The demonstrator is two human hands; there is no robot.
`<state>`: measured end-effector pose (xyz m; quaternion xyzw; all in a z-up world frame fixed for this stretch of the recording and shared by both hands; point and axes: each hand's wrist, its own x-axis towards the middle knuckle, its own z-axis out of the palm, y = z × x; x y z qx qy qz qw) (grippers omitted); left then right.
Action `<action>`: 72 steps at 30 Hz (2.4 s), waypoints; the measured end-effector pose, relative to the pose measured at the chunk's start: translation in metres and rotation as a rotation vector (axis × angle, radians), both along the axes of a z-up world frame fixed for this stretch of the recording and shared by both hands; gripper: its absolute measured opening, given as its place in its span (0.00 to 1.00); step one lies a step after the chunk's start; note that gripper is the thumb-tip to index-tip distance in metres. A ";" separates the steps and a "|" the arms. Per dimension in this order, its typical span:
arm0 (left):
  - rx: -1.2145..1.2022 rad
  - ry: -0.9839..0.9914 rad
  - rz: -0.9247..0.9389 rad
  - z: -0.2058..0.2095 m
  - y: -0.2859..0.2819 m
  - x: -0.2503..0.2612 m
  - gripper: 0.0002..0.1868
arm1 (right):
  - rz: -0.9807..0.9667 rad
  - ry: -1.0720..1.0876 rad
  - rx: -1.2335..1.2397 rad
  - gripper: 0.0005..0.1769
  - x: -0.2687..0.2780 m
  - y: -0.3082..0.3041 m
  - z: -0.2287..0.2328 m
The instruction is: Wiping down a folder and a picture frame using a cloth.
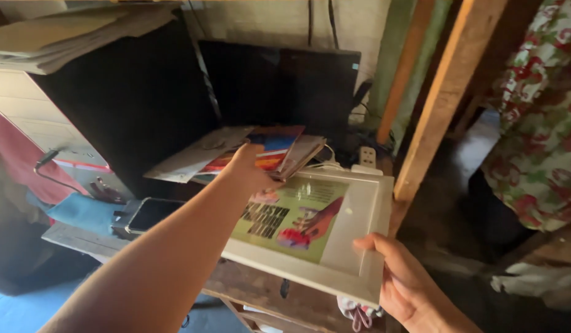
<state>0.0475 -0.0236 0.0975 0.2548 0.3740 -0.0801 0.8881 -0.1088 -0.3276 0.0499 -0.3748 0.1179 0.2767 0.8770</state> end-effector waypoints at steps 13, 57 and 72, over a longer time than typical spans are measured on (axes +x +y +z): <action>0.011 0.143 0.086 -0.004 -0.014 0.004 0.61 | 0.072 0.063 -0.159 0.34 -0.067 -0.002 0.006; 0.463 -0.551 0.476 0.025 0.009 -0.283 0.13 | 0.235 0.095 0.312 0.30 -0.086 0.120 0.015; 0.718 -0.424 0.175 0.048 0.059 -0.289 0.15 | 0.189 -1.349 -1.943 0.68 0.067 -0.004 -0.098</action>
